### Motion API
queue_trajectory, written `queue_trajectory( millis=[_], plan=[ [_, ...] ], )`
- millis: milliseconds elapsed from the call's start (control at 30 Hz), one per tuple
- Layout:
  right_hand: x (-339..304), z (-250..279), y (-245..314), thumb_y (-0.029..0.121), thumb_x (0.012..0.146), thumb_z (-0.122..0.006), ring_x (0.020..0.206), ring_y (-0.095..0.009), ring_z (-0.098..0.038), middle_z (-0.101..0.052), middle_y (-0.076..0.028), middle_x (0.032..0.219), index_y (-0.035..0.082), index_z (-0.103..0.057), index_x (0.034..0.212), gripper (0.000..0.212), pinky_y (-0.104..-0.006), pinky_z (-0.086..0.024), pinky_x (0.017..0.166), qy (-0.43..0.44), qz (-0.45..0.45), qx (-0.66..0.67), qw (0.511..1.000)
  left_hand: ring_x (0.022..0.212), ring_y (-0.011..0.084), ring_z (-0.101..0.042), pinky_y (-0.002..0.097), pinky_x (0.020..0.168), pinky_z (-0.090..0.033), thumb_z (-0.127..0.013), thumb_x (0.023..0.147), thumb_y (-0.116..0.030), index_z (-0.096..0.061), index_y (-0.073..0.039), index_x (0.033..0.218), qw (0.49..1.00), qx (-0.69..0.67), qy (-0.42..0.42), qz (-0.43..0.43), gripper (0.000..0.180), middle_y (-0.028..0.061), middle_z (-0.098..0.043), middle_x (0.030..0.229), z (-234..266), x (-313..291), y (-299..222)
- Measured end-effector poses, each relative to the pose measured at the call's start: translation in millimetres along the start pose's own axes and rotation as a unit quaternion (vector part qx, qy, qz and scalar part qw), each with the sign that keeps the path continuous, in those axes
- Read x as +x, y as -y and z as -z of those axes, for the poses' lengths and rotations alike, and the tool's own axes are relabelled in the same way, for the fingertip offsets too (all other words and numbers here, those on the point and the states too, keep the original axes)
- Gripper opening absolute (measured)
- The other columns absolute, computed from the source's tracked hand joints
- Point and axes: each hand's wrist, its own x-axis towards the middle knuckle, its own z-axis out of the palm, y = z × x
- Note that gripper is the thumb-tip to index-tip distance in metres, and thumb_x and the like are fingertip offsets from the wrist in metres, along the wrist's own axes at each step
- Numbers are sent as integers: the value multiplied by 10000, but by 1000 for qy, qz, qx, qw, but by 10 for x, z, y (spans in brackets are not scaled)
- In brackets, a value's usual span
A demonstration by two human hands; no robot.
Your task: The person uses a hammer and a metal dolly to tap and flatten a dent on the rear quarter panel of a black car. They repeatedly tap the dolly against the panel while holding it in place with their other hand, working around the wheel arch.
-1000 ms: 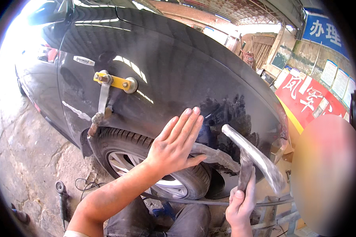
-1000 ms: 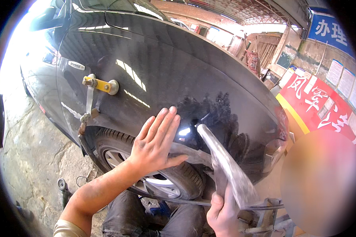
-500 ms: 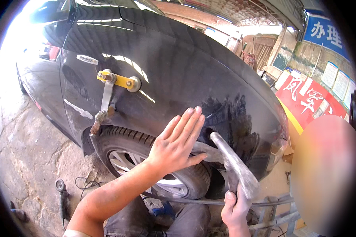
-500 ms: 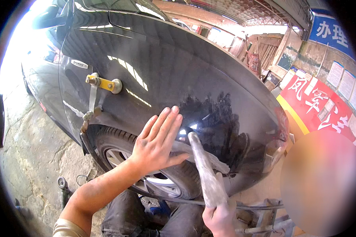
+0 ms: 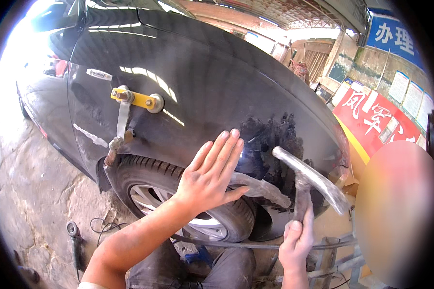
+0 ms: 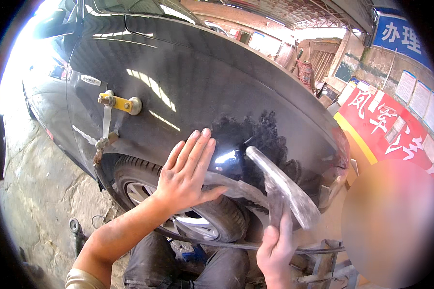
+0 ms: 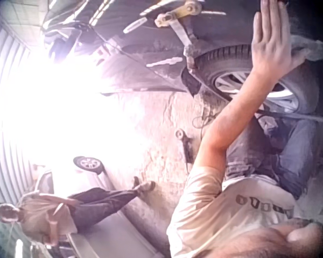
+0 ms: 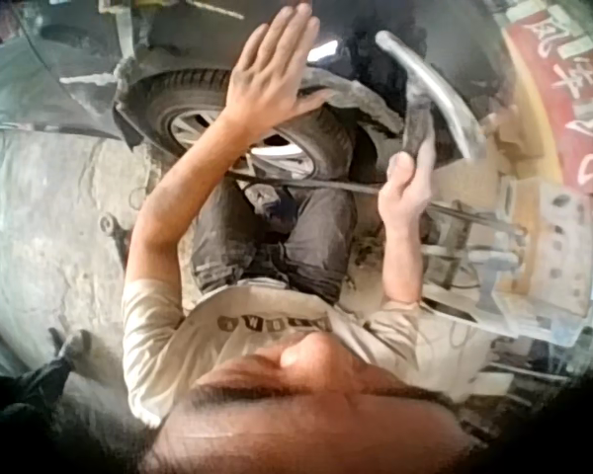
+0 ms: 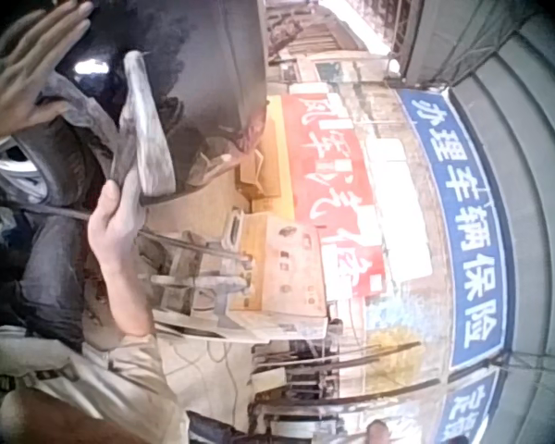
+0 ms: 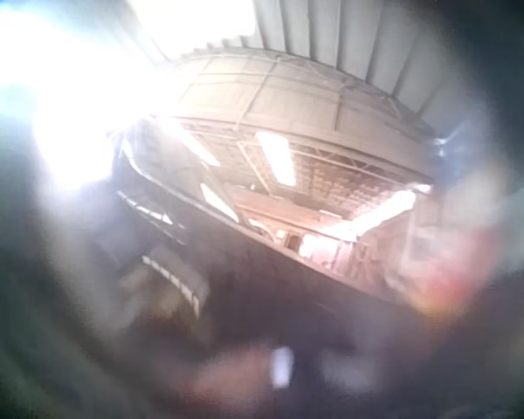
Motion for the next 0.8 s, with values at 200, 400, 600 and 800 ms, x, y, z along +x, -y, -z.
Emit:
queue_trajectory(
  millis=[200,400,600,800],
  plan=[
    [36,13,-129,323,1039,-390,529,-34,-347,-464,17,696,-55,-298,1465,577,-198,-273,452,-10,29,-64,997,1392,322,-383,436,1140,-278,-686,742,-545,-472,72,1372,1000,11,0,2,908,204,-419,1480,0,30,-8],
    [26,47,22,319,1039,-387,534,-34,-348,-449,21,701,-39,-323,1461,557,-198,-268,455,-26,-6,10,1000,1398,330,-368,444,1143,-272,-692,734,-557,-468,74,1373,1000,13,6,-1,925,216,-409,1481,-10,21,-13],
    [12,98,14,299,1046,-367,536,-35,-347,-428,31,688,-31,-347,1450,523,-201,-273,460,-21,-38,27,999,1404,338,-352,455,1142,-269,-689,742,-569,-443,77,1385,1000,22,18,-1,944,218,-381,1496,-5,24,-18],
    [14,140,9,303,1044,-372,542,-39,-360,-437,27,720,-20,-379,1432,505,-210,-297,470,-7,-53,20,998,1409,343,-340,461,1141,-260,-688,751,-566,-447,81,1378,999,30,28,5,932,226,-375,1496,25,17,-35]
  ],
)
